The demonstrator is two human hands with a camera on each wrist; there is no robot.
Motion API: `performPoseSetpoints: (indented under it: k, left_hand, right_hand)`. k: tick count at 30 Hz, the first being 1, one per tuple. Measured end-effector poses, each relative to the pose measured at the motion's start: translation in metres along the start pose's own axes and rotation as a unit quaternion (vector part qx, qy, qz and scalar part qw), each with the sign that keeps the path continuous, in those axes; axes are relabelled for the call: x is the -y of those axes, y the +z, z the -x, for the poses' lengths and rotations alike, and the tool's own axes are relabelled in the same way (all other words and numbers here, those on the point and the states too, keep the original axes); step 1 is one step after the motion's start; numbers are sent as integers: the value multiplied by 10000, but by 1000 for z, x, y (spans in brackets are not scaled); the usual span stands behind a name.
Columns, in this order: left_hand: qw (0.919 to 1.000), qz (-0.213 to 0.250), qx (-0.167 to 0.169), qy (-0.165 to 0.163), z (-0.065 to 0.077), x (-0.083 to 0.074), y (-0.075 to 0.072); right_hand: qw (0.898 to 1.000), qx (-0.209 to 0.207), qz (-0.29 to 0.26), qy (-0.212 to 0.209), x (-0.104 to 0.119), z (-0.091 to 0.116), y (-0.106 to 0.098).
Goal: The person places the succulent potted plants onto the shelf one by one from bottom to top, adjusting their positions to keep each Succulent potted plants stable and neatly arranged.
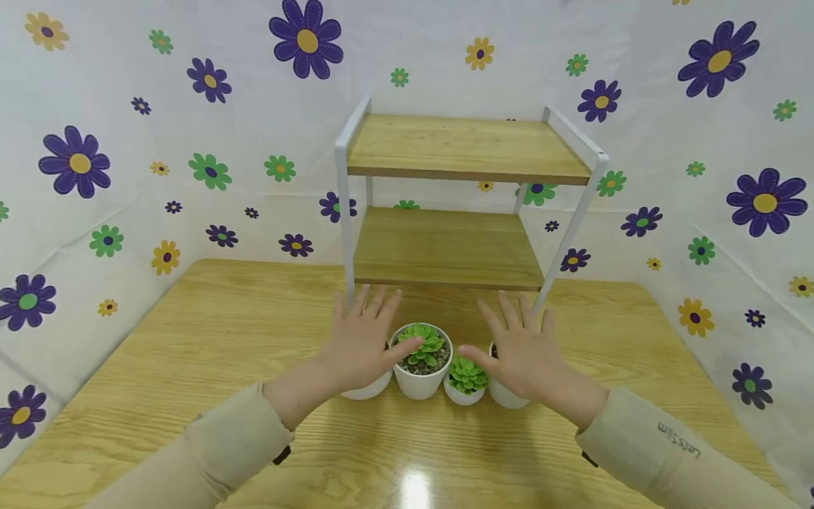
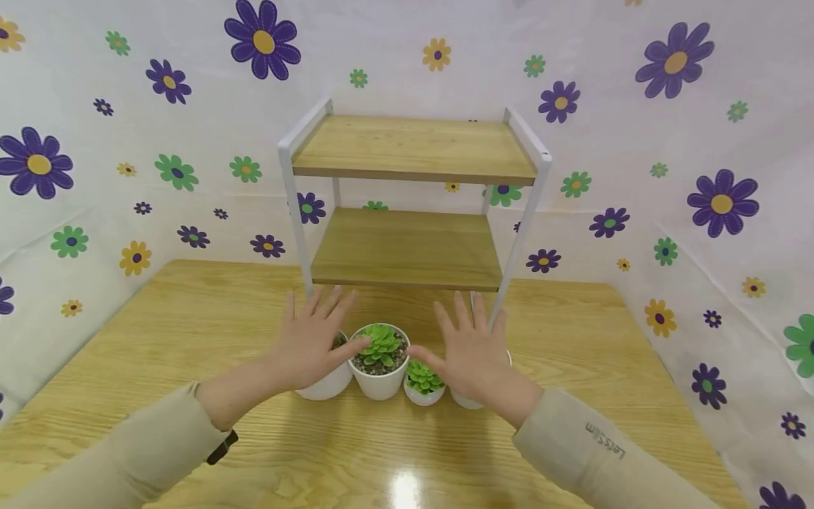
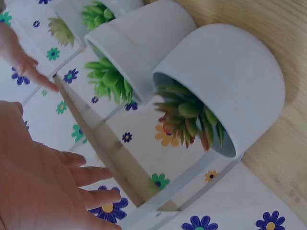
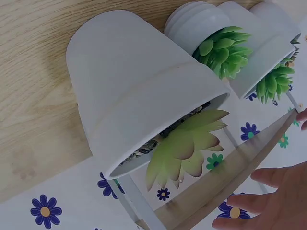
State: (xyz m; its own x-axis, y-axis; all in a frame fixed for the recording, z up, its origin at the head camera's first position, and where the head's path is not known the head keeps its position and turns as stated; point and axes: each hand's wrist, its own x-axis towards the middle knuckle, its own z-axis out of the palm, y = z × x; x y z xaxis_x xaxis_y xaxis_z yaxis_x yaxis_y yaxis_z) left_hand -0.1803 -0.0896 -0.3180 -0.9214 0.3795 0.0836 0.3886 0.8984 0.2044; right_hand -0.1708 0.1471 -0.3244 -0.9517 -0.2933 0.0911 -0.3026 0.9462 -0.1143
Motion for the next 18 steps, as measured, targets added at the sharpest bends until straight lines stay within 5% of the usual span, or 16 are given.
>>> performPoseSetpoints:
  k: [5,18]
  left_hand:
    - [9990,348,-59,-259,-1,7,-20]
    - [9854,961,1047,-941,5,51,-91]
  right_hand:
    - [9999,-22,-125,-3,-4,0,2]
    - [9999,-81,-22,-61,-4,1,1]
